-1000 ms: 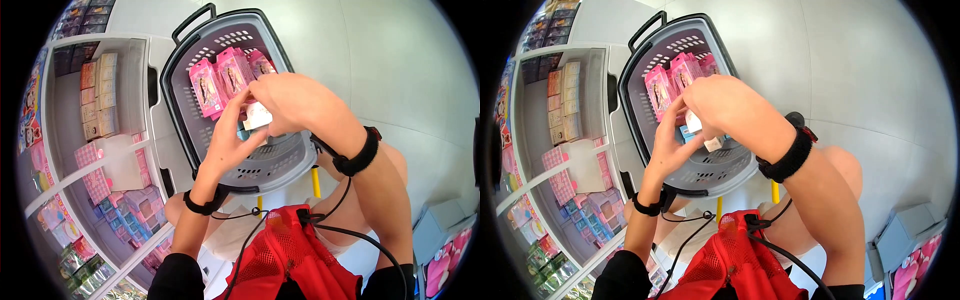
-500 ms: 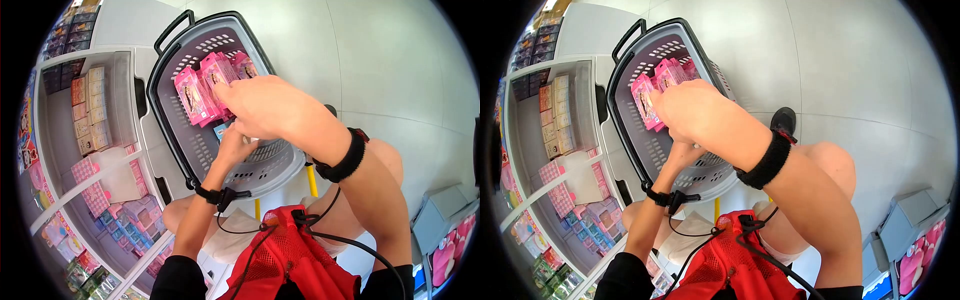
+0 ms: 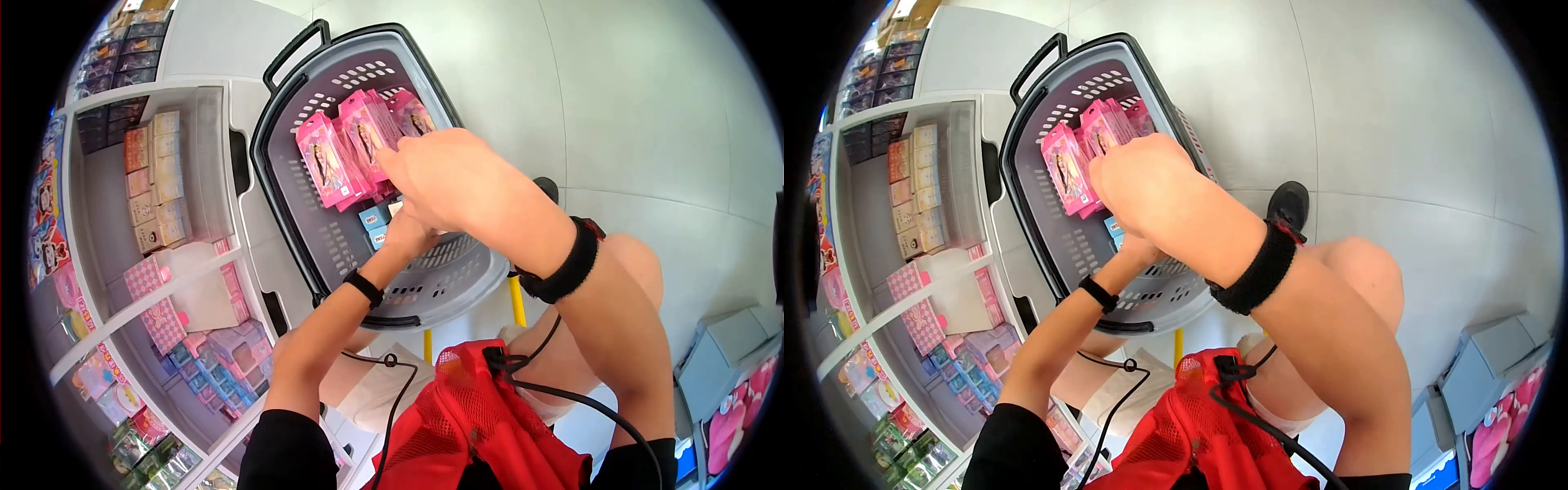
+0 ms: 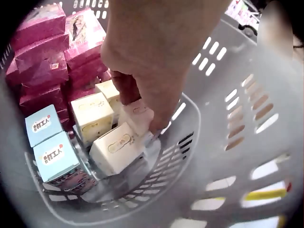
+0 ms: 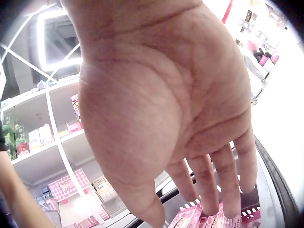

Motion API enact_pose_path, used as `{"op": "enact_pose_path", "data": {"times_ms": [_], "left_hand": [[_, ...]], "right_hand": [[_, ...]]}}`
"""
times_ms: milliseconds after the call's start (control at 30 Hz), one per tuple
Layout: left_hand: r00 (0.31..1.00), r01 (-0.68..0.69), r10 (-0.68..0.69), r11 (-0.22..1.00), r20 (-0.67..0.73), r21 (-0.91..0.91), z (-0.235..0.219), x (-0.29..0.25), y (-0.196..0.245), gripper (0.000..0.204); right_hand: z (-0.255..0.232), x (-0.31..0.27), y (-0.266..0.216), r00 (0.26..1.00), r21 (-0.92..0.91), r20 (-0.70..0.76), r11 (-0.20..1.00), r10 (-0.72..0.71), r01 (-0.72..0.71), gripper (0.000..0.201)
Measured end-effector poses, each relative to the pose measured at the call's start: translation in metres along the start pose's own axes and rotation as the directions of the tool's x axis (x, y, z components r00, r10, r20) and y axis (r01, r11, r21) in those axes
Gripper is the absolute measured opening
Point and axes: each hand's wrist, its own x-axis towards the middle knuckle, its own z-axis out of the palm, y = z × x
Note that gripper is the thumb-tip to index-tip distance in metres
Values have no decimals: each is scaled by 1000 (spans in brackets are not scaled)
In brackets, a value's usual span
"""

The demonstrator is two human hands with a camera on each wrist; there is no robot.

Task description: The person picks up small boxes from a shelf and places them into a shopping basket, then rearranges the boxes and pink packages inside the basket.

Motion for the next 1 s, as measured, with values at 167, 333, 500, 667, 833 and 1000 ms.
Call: {"op": "enact_pose_path", "data": {"times_ms": [167,333,500,667,833,1000], "left_hand": [[997,67,-58,986,57,-153,10,-6,-6,42],[951,176,-179,984,252,34,3,-10,-3,48],[985,159,-151,983,89,-95,-73,-8,21,41],[798,327,-330,940,-504,-97,-255,-24,-5,7],[471,563,-461,813,-752,-146,-382,-67,-206,29],[389,802,-495,597,-777,21,-419,-106,-324,40]], "right_hand": [[5,0,5,999,17,41,1000,-1,1,30],[2,1,7,1000,8,20,1000,-2,2,41],[-9,-1,-4,998,-34,59,999,16,-15,41],[-10,-2,-5,997,-62,67,998,-28,32,40],[-4,1,-15,993,-82,112,996,-20,30,41],[3,6,-14,991,-106,136,994,-17,31,41]]}}
